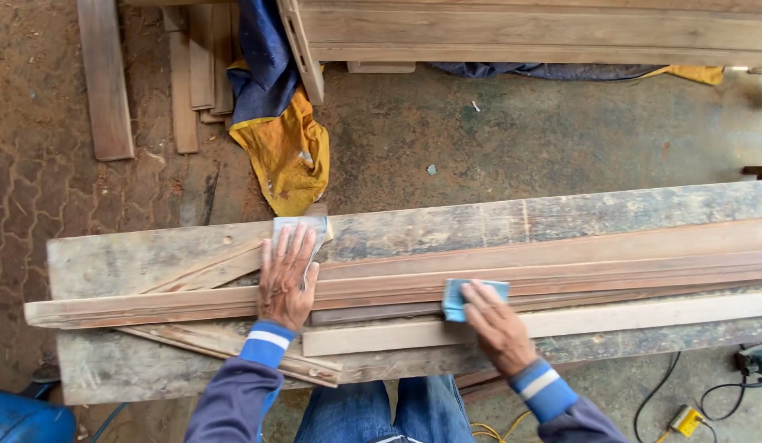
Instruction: Manually sanding wooden strips using sandpaper in a workshop.
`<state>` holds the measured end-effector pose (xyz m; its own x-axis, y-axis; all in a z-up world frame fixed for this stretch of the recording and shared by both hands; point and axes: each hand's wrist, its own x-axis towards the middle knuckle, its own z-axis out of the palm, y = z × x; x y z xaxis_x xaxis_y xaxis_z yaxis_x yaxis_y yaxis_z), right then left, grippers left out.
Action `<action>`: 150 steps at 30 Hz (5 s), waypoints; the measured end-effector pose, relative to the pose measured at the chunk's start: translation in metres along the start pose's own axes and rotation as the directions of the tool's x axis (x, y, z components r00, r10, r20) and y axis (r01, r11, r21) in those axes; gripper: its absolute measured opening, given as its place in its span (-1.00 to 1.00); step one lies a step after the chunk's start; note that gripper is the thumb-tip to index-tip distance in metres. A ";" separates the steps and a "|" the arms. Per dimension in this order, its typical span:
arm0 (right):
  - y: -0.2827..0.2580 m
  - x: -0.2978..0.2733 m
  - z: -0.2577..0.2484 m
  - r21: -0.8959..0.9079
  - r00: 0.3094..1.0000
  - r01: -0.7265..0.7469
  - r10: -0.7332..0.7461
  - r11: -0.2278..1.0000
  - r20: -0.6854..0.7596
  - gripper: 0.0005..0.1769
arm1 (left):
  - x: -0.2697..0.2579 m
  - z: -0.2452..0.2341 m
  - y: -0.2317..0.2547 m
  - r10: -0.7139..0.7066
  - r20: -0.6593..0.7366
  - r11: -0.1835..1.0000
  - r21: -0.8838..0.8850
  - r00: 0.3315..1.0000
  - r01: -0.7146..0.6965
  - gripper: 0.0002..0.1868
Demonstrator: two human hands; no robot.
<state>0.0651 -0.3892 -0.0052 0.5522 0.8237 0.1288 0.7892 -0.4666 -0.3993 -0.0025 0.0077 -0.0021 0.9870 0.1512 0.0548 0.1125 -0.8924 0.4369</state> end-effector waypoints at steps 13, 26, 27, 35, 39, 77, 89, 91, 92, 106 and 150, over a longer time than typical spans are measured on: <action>-0.085 0.073 0.041 0.194 0.998 0.025 -0.015 0.981 -0.056 -0.60 | 0.002 -0.024 -0.017 -0.026 0.022 0.805 -0.592 0.999 0.033 -0.37; -0.117 0.094 0.076 0.120 0.984 0.157 -0.166 0.980 0.068 -0.78 | -0.004 -0.012 -0.015 0.027 -0.024 0.894 -0.447 0.999 -0.035 -0.44; -0.091 0.070 0.072 -0.020 0.988 0.152 -0.152 0.988 0.003 -0.78 | -0.004 -0.008 -0.015 0.056 -0.025 0.950 -0.306 0.998 -0.061 -0.42; -0.026 0.015 0.013 -0.102 0.813 -0.467 0.381 0.878 -0.440 -0.75 | -0.002 0.005 -0.001 0.127 -0.001 0.980 0.156 0.992 -0.125 -0.31; -0.078 0.053 0.055 -0.002 0.944 -0.144 0.137 0.990 -0.299 -0.71 | -0.002 0.007 -0.002 0.124 -0.012 0.981 0.150 0.992 -0.120 -0.30; 0.302 -0.242 -0.170 -0.169 0.922 -0.307 0.248 0.937 -0.297 -0.64 | 0.099 0.167 0.279 0.083 0.124 0.990 0.103 0.989 -0.096 -0.34; 0.252 -0.186 -0.160 -0.053 0.853 -0.358 0.303 0.932 -0.425 -0.80 | 0.095 0.174 0.267 0.095 0.097 0.987 0.123 0.991 -0.107 -0.33; 0.304 -0.208 -0.207 0.007 0.700 -0.522 0.432 0.853 -0.569 -0.91 | 0.095 0.177 0.265 0.089 0.105 0.983 0.151 0.991 -0.104 -0.32; 0.330 -0.226 -0.204 0.006 0.701 -0.521 0.432 0.853 -0.567 -0.91 | 0.095 0.178 0.266 0.087 0.105 0.983 0.150 0.991 -0.102 -0.32; 0.298 -0.190 -0.138 -0.184 0.747 -0.511 0.327 0.840 -0.579 -0.88 | 0.096 0.168 0.278 0.071 0.085 0.989 0.125 0.994 -0.082 -0.33; 0.111 -0.072 -0.053 -0.048 0.821 -0.467 0.413 0.883 -0.393 -0.69 | 0.103 0.157 0.292 0.079 0.112 0.981 0.168 0.991 -0.097 -0.29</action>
<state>0.1277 -0.5177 -0.0104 0.8853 0.3573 0.2977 0.4519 -0.8122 -0.3689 0.1498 -0.3043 -0.0098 0.9994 0.0315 -0.0114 0.0334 -0.9615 0.2728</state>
